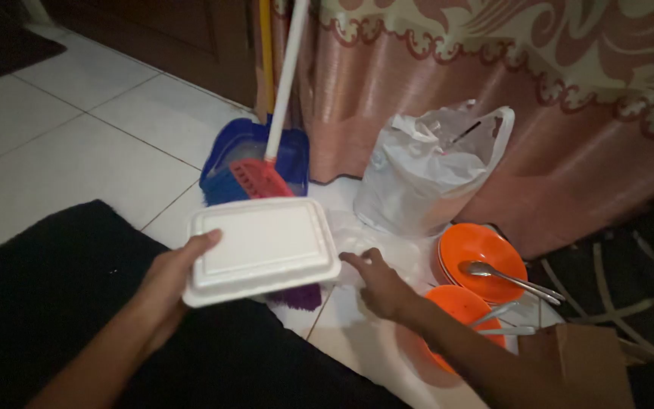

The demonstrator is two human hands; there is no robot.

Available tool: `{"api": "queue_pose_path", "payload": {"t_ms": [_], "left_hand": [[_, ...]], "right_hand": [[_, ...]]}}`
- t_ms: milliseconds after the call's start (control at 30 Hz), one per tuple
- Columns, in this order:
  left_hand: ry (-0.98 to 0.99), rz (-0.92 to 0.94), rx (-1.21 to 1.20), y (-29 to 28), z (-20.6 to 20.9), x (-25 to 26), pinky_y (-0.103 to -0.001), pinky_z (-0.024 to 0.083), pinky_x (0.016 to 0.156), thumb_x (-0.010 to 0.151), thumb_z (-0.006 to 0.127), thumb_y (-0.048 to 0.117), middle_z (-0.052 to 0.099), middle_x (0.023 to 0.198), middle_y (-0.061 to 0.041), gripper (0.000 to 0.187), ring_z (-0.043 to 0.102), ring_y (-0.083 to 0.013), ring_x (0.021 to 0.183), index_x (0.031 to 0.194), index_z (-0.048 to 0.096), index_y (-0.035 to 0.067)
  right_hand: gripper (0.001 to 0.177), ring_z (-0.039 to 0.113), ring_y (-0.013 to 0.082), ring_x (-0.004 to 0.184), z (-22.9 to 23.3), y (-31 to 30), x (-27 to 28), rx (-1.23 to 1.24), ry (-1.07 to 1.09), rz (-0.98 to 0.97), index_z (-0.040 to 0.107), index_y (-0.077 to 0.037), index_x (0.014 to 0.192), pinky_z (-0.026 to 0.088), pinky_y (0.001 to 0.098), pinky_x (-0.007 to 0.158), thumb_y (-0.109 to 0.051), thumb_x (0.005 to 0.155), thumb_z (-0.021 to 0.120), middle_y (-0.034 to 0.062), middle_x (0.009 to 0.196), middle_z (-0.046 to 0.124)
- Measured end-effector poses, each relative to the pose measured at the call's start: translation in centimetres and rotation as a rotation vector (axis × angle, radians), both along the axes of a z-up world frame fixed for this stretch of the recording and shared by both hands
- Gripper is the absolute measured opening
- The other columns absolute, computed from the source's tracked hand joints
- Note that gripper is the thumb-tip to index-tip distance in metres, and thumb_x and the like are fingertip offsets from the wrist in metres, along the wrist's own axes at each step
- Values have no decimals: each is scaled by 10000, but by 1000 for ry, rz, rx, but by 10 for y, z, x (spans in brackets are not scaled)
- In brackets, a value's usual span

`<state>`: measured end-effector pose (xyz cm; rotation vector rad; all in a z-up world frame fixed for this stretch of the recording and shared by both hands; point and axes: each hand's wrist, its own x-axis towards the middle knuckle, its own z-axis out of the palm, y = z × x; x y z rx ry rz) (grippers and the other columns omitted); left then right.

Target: Packing a food container into a plastic bag, folding a towel, and organizing various items in a box on a table.

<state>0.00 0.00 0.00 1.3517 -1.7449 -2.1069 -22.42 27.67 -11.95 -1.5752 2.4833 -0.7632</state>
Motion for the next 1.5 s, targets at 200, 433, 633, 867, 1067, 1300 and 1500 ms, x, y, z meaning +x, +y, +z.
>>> {"api": "queue_pose_path", "payload": {"t_ms": [200, 433, 633, 867, 1067, 1300, 1500], "left_hand": [[93, -62, 155, -8, -18, 23, -398, 564, 904, 830, 678, 453, 782, 1124, -179, 729, 755, -280, 1005, 1323, 631, -81], [-180, -266, 55, 5, -48, 43, -427, 615, 841, 795, 753, 438, 788, 1087, -150, 648, 768, -262, 967, 1319, 621, 80], [-136, -277, 93, 20, -114, 44, -435, 632, 764, 732, 826, 348, 774, 1061, -167, 694, 777, -273, 896, 1303, 599, 25], [-69, -160, -330, -16, -196, 0, -425, 609, 853, 640, 942, 193, 692, 1137, -222, 923, 729, -334, 988, 1382, 448, -46], [389, -48, -859, 25, -68, -25, -375, 542, 951, 849, 797, 329, 729, 1211, -187, 658, 695, -263, 1100, 1353, 583, -36], [919, -128, -918, 105, -19, -75, -485, 433, 1016, 761, 1017, 366, 504, 1320, -265, 1240, 514, -345, 1201, 1478, 142, -143], [337, -264, -616, 97, -3, -54, -393, 518, 702, 909, 737, 331, 705, 792, -101, 342, 640, -213, 708, 970, 742, -6]], "right_hand": [[211, 729, 387, 926, -72, -2, -49, 266, 111, -103, 751, -66, 965, 581, 454, 846, -61, 763, 689, 184, 929, 730], [192, 702, 183, 709, 98, 1, -43, -112, -385, -304, 757, -87, 991, 566, 369, 638, -208, 852, 703, 63, 853, 748], [290, 579, 133, 679, 195, 32, -12, -216, -937, -475, 670, -89, 1037, 481, 336, 560, -376, 996, 678, 2, 811, 634], [214, 678, 155, 741, 205, 53, 2, -304, -1222, -514, 627, -136, 1051, 589, 380, 683, -325, 1000, 541, 15, 881, 683], [274, 693, 161, 773, 227, 36, 28, -259, -1261, -490, 652, -116, 1072, 588, 377, 737, -354, 1017, 528, 19, 915, 716], [258, 707, 170, 821, 226, 25, 22, -349, -1336, -449, 681, -108, 1061, 582, 374, 781, -326, 1022, 549, 16, 913, 734], [229, 715, 169, 867, 207, 36, -14, -531, -1426, -297, 689, -112, 1104, 594, 391, 838, -298, 1003, 601, 24, 977, 747]]}}
